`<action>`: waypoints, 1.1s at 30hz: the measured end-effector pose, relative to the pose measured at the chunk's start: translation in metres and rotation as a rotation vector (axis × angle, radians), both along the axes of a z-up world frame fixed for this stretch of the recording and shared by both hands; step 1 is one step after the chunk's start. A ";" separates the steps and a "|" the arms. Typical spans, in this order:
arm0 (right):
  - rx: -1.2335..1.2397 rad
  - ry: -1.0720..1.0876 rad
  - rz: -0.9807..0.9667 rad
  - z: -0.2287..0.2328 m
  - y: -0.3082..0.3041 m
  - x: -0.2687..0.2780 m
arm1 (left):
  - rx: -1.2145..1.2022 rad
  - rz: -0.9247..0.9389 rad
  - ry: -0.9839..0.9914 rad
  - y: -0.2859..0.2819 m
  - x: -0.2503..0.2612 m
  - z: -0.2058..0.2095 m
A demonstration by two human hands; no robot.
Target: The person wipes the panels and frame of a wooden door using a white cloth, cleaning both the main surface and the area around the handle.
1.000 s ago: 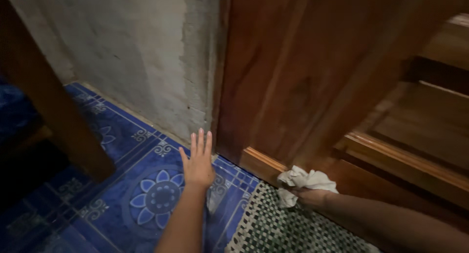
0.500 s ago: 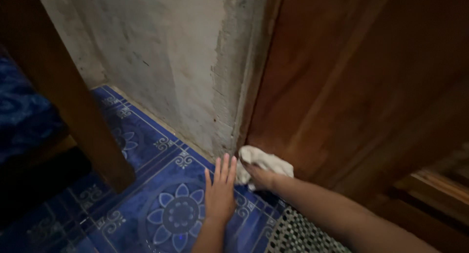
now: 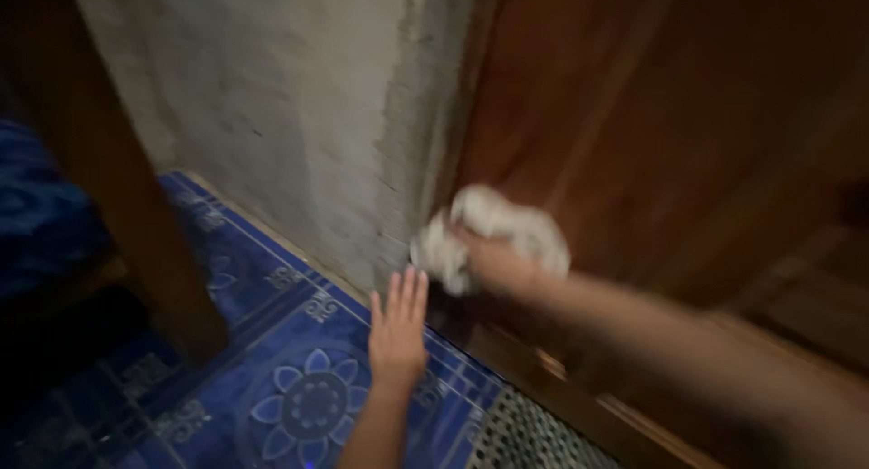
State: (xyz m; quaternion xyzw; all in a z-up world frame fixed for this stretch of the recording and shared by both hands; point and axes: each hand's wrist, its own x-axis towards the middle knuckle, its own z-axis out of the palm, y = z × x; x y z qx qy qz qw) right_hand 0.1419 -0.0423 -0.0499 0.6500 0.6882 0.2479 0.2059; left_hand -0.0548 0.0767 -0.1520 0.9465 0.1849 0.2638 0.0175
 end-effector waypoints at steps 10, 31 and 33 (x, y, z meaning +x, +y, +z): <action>0.556 -0.507 -0.358 0.229 -0.058 -0.043 | -0.129 0.029 0.171 -0.015 -0.002 0.028; -0.397 0.118 -0.150 -0.088 -0.181 -0.041 | -0.160 -0.132 -0.012 -0.052 0.011 0.036; -0.591 0.202 -0.348 -0.053 -0.186 -0.053 | -0.277 -0.177 0.025 -0.064 0.015 0.037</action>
